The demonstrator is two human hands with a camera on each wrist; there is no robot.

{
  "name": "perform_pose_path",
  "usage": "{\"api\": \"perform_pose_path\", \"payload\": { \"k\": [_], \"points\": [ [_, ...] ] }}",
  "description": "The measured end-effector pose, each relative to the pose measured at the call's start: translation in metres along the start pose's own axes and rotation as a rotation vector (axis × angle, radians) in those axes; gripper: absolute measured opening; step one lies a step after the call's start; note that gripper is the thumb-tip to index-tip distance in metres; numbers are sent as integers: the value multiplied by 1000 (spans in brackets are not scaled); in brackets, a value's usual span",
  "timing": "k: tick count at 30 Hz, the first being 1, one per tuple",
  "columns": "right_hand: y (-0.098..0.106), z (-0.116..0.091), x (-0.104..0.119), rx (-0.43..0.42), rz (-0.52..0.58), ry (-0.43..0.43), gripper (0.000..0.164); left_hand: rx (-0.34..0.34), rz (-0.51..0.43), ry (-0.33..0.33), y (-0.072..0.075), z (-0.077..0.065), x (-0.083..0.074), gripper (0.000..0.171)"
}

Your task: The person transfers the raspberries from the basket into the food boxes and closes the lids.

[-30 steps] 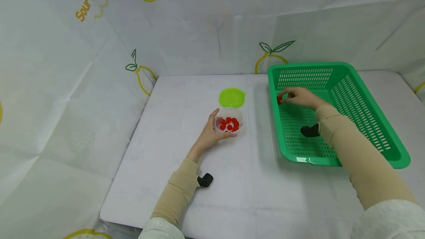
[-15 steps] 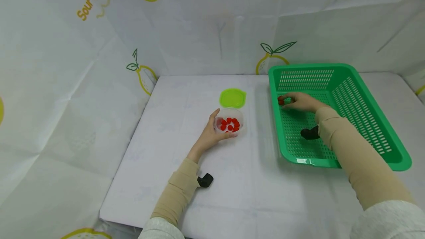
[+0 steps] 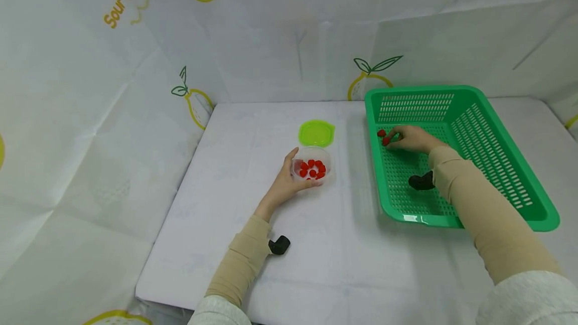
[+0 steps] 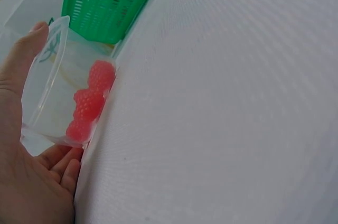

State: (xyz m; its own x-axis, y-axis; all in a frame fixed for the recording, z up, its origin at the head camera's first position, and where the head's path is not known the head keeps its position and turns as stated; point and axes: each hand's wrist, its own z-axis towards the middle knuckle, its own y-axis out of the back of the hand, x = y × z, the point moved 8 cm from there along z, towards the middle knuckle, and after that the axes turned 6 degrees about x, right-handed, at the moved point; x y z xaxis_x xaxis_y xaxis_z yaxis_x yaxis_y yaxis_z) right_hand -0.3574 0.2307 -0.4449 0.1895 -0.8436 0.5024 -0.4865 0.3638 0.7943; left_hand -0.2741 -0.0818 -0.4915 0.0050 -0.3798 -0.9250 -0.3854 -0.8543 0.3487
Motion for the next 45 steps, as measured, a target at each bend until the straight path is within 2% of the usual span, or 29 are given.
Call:
{"api": "perform_pose_path", "payload": {
  "k": [8,14,26,33,39,45],
  "points": [
    [1,1,-2,-43,-2,-15,47,-8,15,1,0,1,-1,103],
    [-1,2,0,-89,-26,15,36,-4,15,-2,-2,1,-2,103],
    [1,1,2,-75,-10,17,34,-9,18,-2,-2,0,-2,104],
    [8,-5,7,-71,-7,19,44,-5,16,4,-3,0,0,104],
    [15,-13,14,-84,16,40,37,-17,19,5,-1,0,-1,103],
    [21,-25,22,-81,64,41,39,-22,15,7,0,0,0,103]
  ]
}}
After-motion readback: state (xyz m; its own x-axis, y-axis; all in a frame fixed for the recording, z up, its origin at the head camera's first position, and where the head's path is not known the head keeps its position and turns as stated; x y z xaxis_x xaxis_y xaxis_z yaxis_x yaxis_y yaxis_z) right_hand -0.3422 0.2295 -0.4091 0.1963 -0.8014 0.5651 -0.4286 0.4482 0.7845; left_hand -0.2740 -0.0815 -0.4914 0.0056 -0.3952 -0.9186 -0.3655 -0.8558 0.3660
